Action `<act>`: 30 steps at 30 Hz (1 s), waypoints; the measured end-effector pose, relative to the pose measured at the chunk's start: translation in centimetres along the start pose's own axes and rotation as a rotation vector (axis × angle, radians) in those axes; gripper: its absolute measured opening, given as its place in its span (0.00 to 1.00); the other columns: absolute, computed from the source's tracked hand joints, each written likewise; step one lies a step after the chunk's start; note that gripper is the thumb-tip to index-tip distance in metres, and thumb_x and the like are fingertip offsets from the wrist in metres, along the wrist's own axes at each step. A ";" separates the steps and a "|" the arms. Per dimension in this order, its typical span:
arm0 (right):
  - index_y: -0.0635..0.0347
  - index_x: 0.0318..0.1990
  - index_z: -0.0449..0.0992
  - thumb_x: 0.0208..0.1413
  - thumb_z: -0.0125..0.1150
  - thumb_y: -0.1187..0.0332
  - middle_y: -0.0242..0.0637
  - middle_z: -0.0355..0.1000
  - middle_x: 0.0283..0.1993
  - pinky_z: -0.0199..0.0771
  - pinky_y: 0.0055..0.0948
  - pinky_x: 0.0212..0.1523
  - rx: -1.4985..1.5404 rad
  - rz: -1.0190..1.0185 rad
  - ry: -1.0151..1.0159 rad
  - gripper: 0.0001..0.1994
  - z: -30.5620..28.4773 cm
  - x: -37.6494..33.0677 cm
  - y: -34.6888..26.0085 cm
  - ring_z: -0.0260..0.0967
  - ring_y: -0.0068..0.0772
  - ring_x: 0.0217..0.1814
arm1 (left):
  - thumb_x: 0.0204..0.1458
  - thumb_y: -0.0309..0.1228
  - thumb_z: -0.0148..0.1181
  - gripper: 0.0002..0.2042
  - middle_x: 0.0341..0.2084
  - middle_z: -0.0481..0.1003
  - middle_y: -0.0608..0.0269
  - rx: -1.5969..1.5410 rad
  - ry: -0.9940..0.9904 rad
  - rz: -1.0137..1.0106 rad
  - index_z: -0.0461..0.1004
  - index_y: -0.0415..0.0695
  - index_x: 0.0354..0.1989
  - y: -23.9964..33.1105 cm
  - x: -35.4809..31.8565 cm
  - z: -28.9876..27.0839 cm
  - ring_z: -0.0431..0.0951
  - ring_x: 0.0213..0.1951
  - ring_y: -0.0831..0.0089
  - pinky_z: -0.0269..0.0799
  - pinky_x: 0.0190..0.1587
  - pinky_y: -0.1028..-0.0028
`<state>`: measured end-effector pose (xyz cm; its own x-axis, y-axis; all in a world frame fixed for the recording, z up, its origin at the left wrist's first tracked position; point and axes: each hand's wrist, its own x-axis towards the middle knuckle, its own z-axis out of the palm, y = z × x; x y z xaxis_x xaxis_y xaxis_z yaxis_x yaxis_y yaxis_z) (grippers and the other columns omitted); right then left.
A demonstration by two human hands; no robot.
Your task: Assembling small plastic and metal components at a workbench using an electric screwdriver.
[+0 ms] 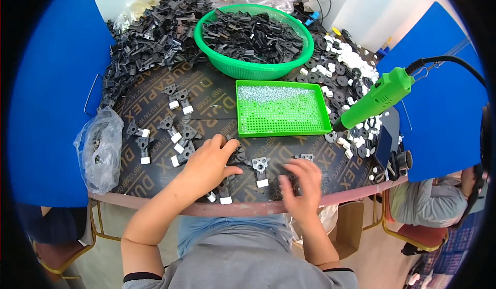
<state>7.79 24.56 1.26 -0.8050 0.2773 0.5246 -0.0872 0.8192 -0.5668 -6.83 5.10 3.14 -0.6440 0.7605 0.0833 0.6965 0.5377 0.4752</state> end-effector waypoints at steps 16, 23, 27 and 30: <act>0.60 0.41 0.77 0.43 0.69 0.77 0.42 0.67 0.55 0.64 0.40 0.55 0.007 0.040 0.050 0.15 -2.1 -3.0 1.0 0.66 0.47 0.55 | 0.45 0.24 0.68 0.15 0.27 0.74 0.56 -0.372 0.359 -0.231 0.67 0.40 0.37 3.6 -0.4 -1.5 0.75 0.28 0.65 0.70 0.32 0.71; 0.65 0.64 0.54 0.56 0.60 0.77 0.52 0.53 0.69 0.64 0.34 0.59 0.911 0.234 -0.099 0.30 -1.0 -4.7 -0.7 0.60 0.37 0.62 | 0.38 0.19 0.65 0.19 0.42 0.70 0.52 -0.386 0.412 0.312 0.74 0.41 0.43 10.1 -3.7 7.6 0.72 0.42 0.54 0.69 0.45 0.59; 0.65 0.61 0.58 0.57 0.50 0.84 0.54 0.58 0.66 0.67 0.30 0.58 0.865 0.373 0.082 0.23 -3.4 -4.1 1.2 0.66 0.36 0.58 | 0.42 0.20 0.63 0.21 0.47 0.68 0.50 -0.586 0.338 0.183 0.72 0.40 0.48 10.9 -3.7 6.8 0.70 0.48 0.51 0.67 0.50 0.56; 0.66 0.58 0.63 0.57 0.48 0.85 0.52 0.61 0.64 0.64 0.31 0.61 0.570 0.361 0.097 0.20 -5.2 -4.4 5.0 0.64 0.37 0.62 | 0.45 0.22 0.63 0.24 0.50 0.67 0.50 -0.002 0.388 0.076 0.68 0.41 0.54 8.1 -3.5 4.6 0.69 0.51 0.48 0.66 0.52 0.56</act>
<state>13.97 30.06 -0.59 -0.7878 0.5488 0.2796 -0.1402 0.2822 -0.9490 2.52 8.42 2.65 -0.6625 0.6040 0.4431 0.7466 0.4840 0.4565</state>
